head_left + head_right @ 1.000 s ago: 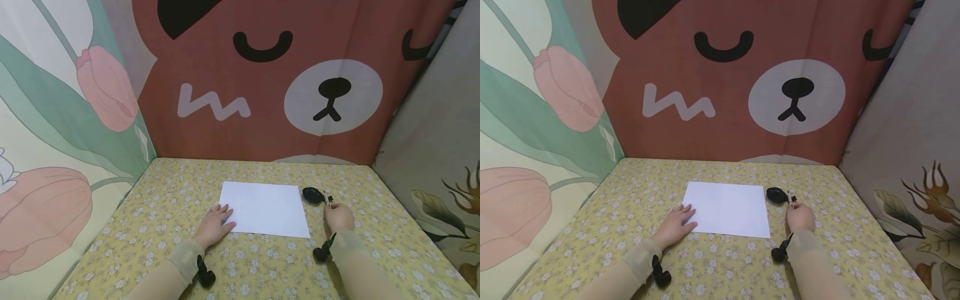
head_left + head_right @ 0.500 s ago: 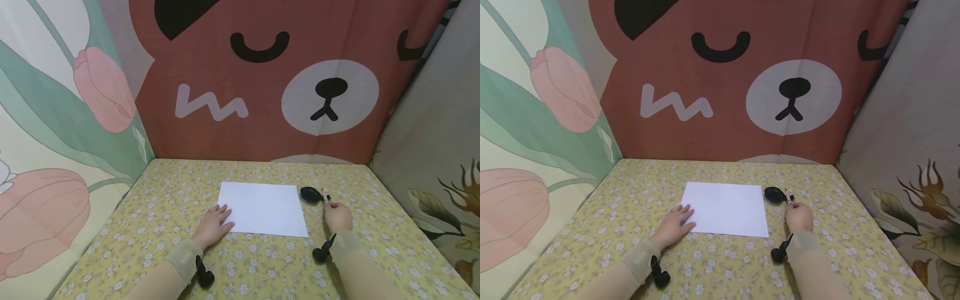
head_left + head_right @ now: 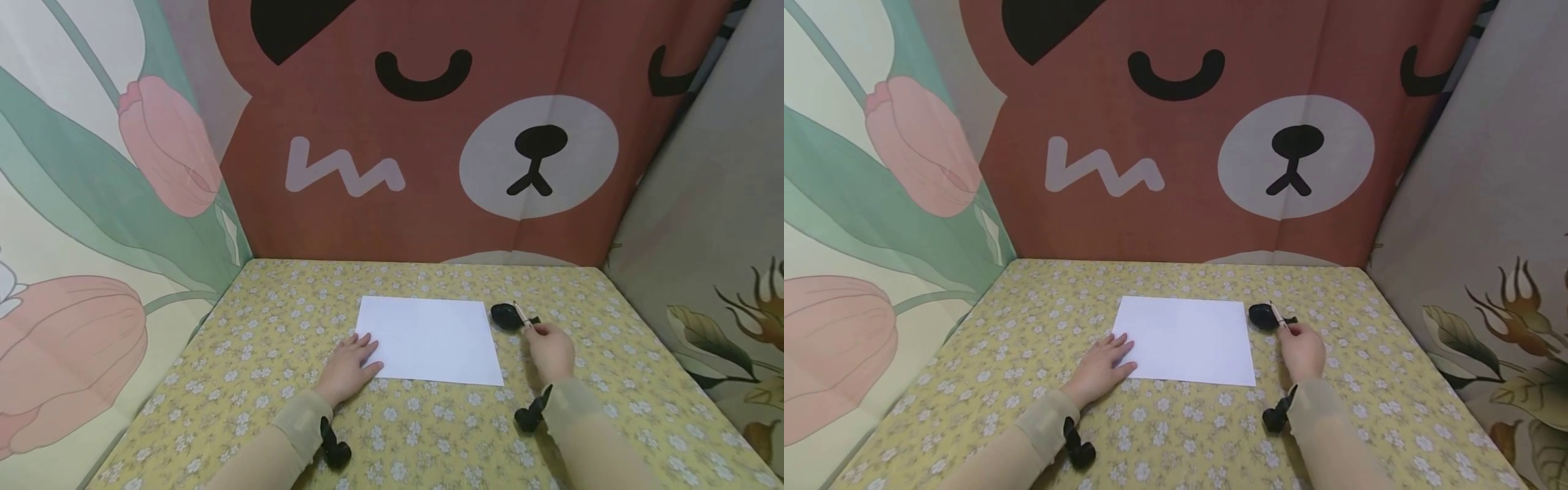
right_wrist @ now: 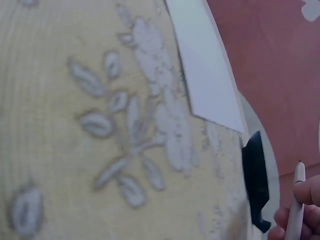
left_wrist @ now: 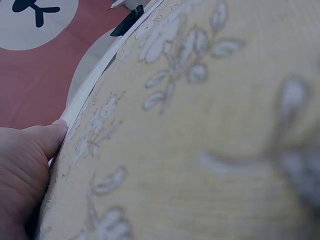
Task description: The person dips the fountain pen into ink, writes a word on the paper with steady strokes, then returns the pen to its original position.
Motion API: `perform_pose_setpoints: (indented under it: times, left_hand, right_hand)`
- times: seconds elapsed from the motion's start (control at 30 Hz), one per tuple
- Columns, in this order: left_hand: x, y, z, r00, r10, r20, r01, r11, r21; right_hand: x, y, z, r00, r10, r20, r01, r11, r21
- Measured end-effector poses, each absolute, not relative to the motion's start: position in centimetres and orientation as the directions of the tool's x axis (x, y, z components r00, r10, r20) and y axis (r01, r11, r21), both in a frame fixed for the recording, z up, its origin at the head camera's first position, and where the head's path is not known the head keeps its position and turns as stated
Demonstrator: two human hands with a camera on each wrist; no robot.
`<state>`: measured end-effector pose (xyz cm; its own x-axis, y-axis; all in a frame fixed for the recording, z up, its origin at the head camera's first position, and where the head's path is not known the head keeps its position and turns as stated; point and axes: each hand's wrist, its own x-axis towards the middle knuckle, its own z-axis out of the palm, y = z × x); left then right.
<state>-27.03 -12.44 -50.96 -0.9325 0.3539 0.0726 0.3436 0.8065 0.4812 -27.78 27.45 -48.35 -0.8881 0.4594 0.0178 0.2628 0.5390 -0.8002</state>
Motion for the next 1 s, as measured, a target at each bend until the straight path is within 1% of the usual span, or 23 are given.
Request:
perform_pose_setpoints:
  times: [0.3, 0.47, 1.0]
  left_hand:
    - [-27.0, -12.5, -51.0, -0.933, 0.353, 0.074, 0.345, 0.810, 0.475]
    - [-27.0, -12.4, -51.0, -0.932, 0.354, 0.074, 0.346, 0.811, 0.471]
    - [-27.0, -12.5, -50.9, -0.930, 0.359, 0.078, 0.353, 0.812, 0.466]
  right_hand:
    - [-27.6, 26.6, -46.4, -0.922, 0.382, 0.059, 0.205, 0.613, -0.763]
    - [-27.6, 26.4, -46.0, -0.925, 0.372, 0.071, 0.188, 0.615, -0.765]
    - [-27.8, 26.1, -46.1, -0.931, 0.359, 0.060, 0.191, 0.623, -0.759]
